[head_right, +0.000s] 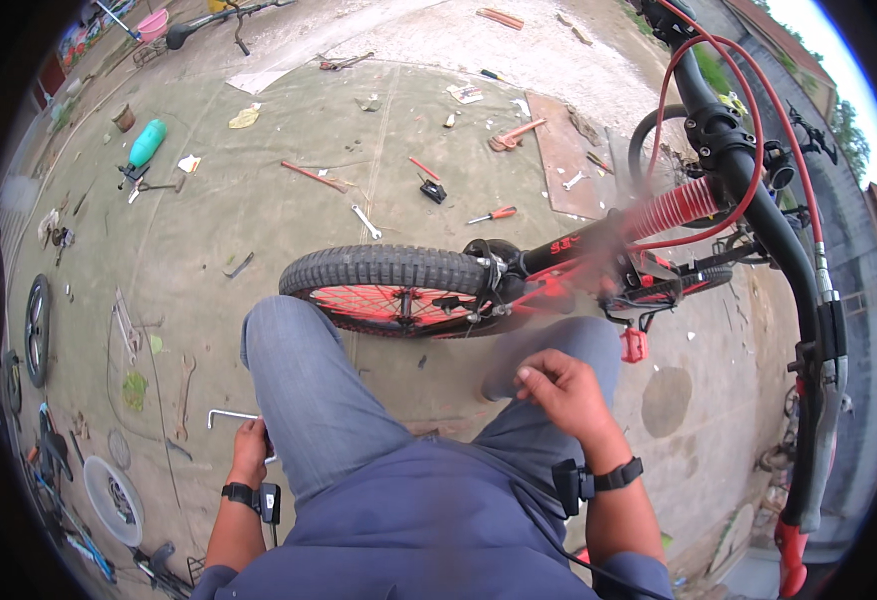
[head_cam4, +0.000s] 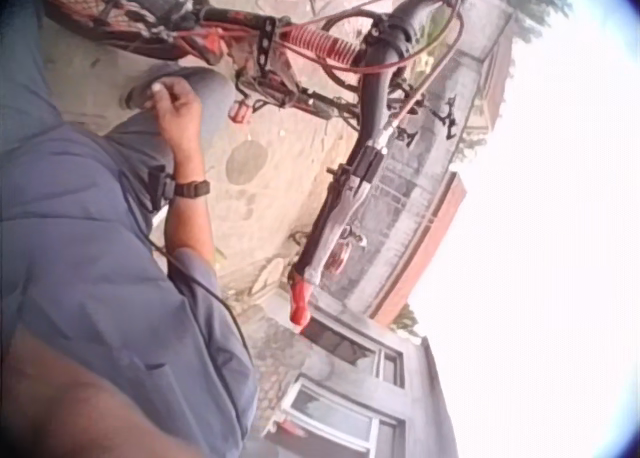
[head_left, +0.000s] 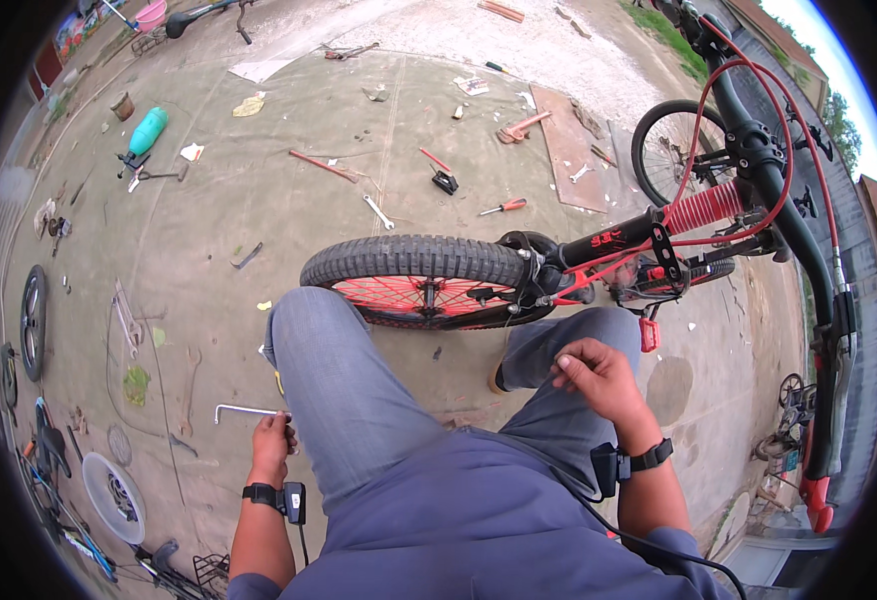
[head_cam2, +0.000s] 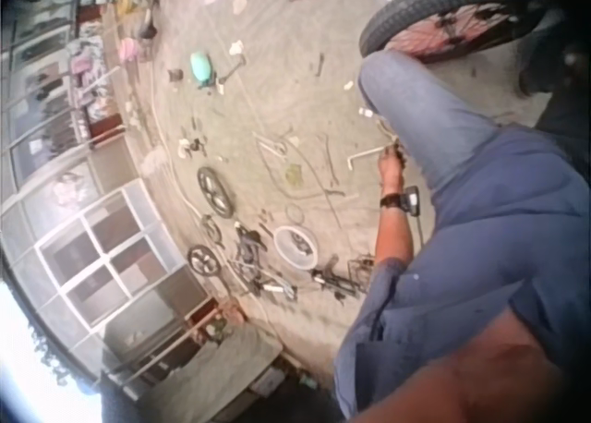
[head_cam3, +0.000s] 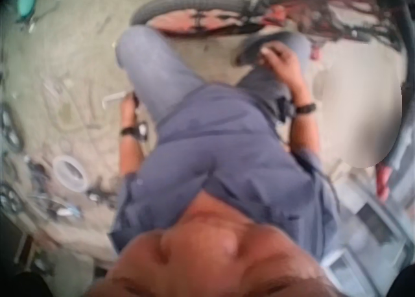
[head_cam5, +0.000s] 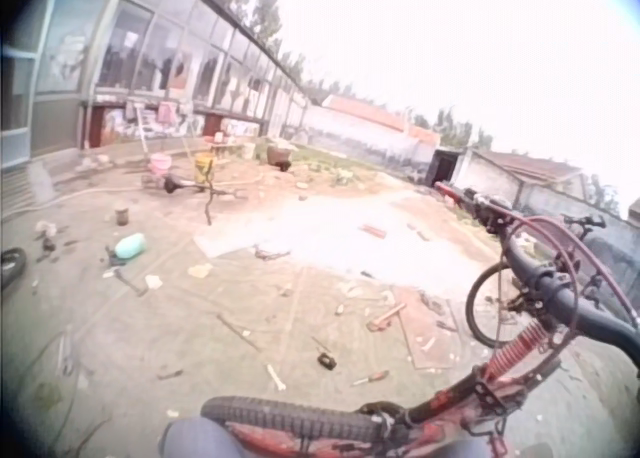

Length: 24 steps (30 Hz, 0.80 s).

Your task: The person sits on the ground and uses a wrench to adjust the front wheel axle of a red bicycle. They tighten the axle nuts, then stand to reposition the bike before resuming adjustments.

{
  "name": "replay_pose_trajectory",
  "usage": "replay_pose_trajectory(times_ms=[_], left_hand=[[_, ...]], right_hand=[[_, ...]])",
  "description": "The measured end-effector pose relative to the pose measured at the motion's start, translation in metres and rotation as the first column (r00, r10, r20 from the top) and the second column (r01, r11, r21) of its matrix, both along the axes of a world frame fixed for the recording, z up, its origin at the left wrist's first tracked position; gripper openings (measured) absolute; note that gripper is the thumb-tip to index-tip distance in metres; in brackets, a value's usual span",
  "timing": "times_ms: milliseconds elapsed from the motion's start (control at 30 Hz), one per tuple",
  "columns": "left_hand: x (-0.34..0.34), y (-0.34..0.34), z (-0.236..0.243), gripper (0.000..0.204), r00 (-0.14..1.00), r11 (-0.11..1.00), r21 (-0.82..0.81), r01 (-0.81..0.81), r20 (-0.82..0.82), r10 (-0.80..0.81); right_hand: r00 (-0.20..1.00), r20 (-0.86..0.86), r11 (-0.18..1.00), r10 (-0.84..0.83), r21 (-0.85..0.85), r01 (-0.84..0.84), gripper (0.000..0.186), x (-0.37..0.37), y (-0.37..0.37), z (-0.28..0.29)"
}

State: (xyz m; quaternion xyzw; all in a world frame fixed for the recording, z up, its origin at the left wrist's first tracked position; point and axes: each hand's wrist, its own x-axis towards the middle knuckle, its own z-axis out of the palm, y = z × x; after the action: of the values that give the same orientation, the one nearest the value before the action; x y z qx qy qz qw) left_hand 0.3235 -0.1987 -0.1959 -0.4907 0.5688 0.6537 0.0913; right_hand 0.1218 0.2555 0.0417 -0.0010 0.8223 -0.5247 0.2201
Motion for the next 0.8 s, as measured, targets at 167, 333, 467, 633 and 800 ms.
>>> replay_pose_trajectory(times_ms=[167,333,467,633,800], left_hand=[[0.000,-0.008,0.001,0.028,1.000,1.000,-0.018,-0.017,-0.017,0.016],[-0.012,-0.016,0.013,0.030,0.995,0.997,-0.054,-0.063,-0.077,0.059],[-0.027,-0.020,0.032,0.031,0.976,0.991,-0.067,-0.118,-0.194,0.103],[-0.050,-0.017,0.064,0.033,0.940,0.978,-0.104,-0.180,-0.312,0.140],[-0.062,-0.009,0.097,0.035,0.872,0.955,-0.157,-0.250,-0.467,0.151]], right_hand=[[0.999,-0.037,1.000,0.020,0.020,-0.020,0.014,0.000,0.003,0.004],[0.999,-0.050,1.000,0.010,0.016,-0.010,0.014,0.003,0.005,0.012],[0.999,-0.054,1.000,-0.010,0.006,0.010,0.012,0.007,0.004,0.018],[0.995,-0.095,0.999,0.022,0.033,-0.019,0.016,0.015,0.009,0.023],[0.988,-0.150,0.999,0.037,0.037,-0.032,0.017,0.024,0.013,0.031]])
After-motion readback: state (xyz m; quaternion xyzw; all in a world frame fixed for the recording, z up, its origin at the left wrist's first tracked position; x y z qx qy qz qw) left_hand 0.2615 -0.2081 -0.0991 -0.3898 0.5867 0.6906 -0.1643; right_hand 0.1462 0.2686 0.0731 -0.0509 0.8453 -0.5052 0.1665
